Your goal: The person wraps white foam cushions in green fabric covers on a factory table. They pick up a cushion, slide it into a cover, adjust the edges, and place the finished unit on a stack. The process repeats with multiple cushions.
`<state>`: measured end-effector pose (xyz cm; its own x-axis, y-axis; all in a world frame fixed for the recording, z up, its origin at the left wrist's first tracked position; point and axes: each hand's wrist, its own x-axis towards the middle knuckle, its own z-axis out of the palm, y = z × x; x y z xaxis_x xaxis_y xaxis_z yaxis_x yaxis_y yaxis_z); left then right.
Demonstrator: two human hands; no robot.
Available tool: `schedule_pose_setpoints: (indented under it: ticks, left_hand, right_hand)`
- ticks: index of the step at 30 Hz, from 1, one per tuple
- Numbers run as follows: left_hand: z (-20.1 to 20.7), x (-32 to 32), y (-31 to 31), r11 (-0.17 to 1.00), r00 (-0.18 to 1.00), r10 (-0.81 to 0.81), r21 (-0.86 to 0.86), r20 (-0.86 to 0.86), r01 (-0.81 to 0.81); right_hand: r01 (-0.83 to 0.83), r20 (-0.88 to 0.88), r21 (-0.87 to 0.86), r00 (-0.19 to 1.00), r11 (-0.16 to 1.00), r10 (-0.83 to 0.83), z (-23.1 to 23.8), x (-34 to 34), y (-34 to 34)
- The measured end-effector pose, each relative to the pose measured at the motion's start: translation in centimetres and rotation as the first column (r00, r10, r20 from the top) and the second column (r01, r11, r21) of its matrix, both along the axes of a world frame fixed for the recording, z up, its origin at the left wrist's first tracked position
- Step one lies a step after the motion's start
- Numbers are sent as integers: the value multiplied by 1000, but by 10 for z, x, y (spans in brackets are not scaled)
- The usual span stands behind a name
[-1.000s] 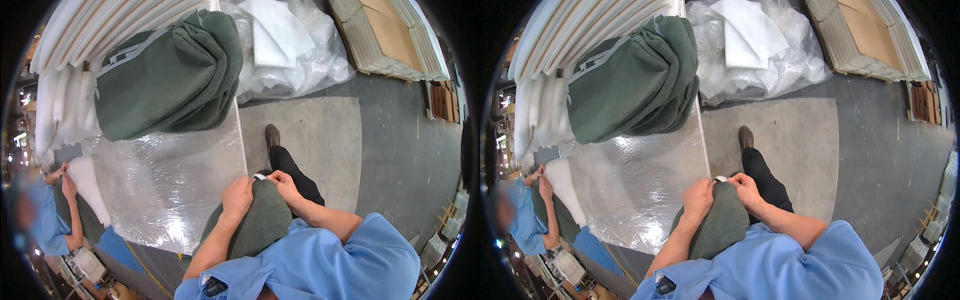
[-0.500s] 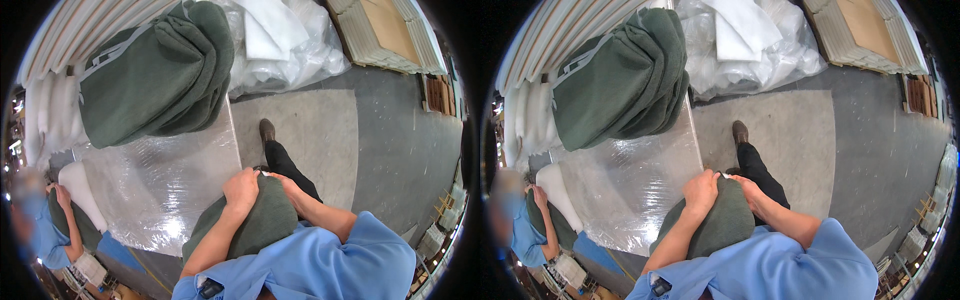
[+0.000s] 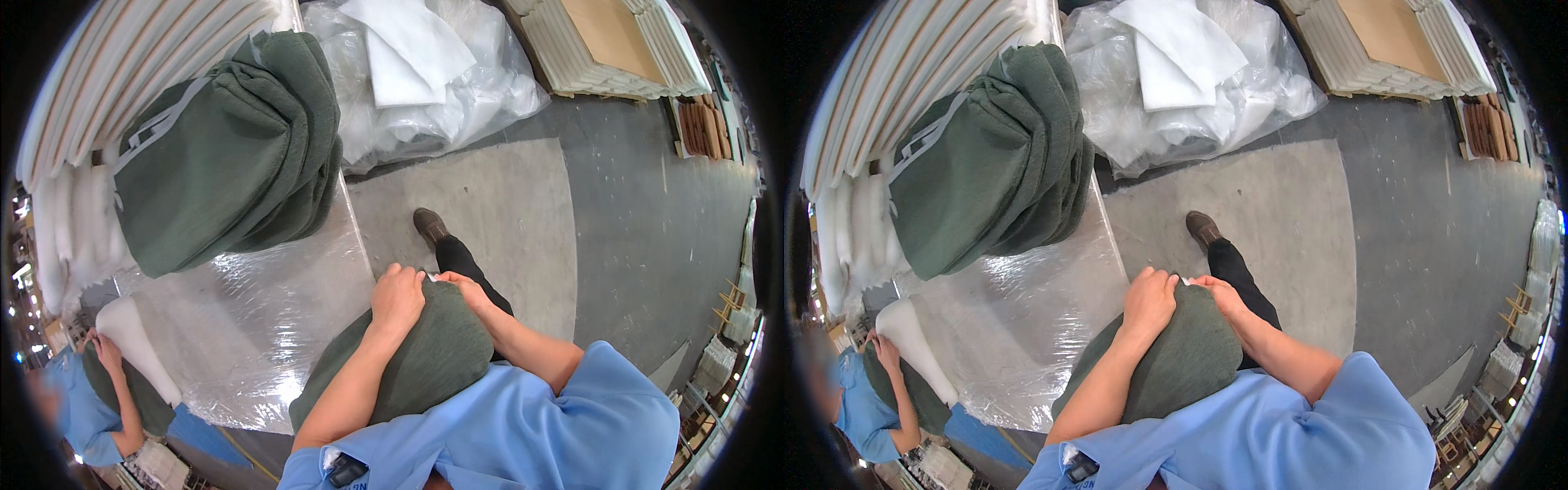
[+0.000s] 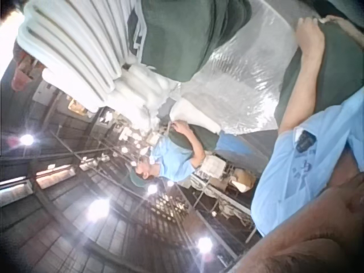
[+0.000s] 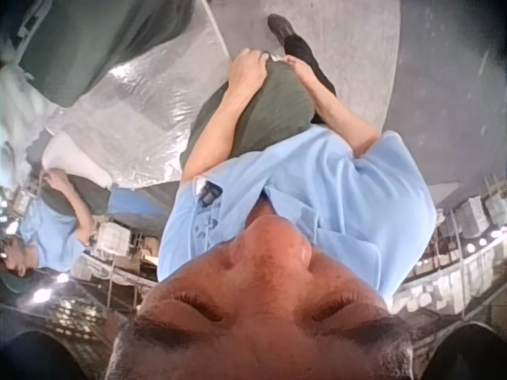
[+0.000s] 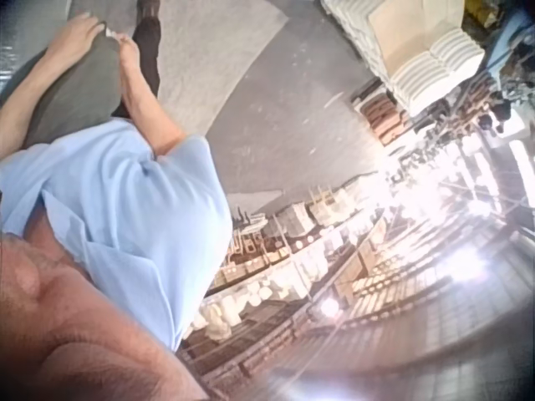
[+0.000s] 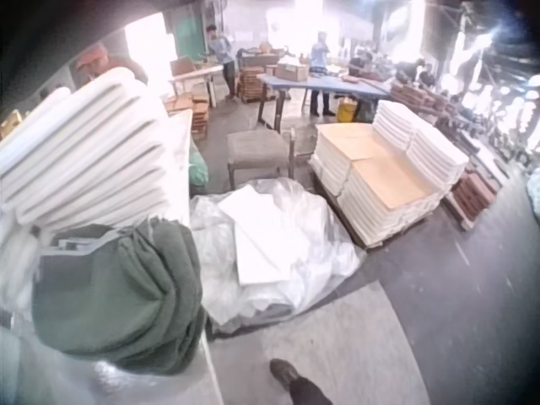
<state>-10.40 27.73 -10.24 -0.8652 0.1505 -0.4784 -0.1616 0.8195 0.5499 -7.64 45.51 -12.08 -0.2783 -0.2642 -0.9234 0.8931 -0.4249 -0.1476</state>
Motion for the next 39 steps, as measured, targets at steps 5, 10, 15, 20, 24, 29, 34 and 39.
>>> schedule_pose_setpoints:
  ticks: [5, 10, 15, 20, 24, 29, 34, 39]
  left_hand:
    - [-17, -4, 4, 996, 998, -49, -73, -35, 46]
    - [-21, -8, 5, 994, 997, -68, -86, -45, 64]
    - [-23, -12, 4, 997, 999, -47, -63, 14, 47]
    - [-2, -25, -15, 970, 971, -239, -32, 22, 239]
    - [21, -31, -16, 933, 922, -350, -151, -167, 327]
    - [-5, -24, -25, 963, 935, -270, -87, -232, 256]
    - [-20, -17, -22, 980, 940, -200, -72, -277, 187]
    - [-17, -19, -26, 973, 937, -232, -42, -260, 229]
  right_hand:
    - [-53, 210, -88, 975, 995, 71, -14, -17, -1]
    - [19, 337, -375, 934, 927, 117, -67, -20, 8]
    - [-63, 262, -486, 941, 872, 214, -95, -15, 7]
    - [8, 173, -490, 981, 872, 88, -51, -18, 13]
    - [85, 185, -513, 983, 854, 13, -44, -14, 11]
    - [70, 227, -390, 974, 918, 22, -48, -14, 4]
    - [96, 324, -362, 946, 927, 28, -47, -17, -4]
    - [124, 347, -357, 938, 926, 9, -29, -5, -15]
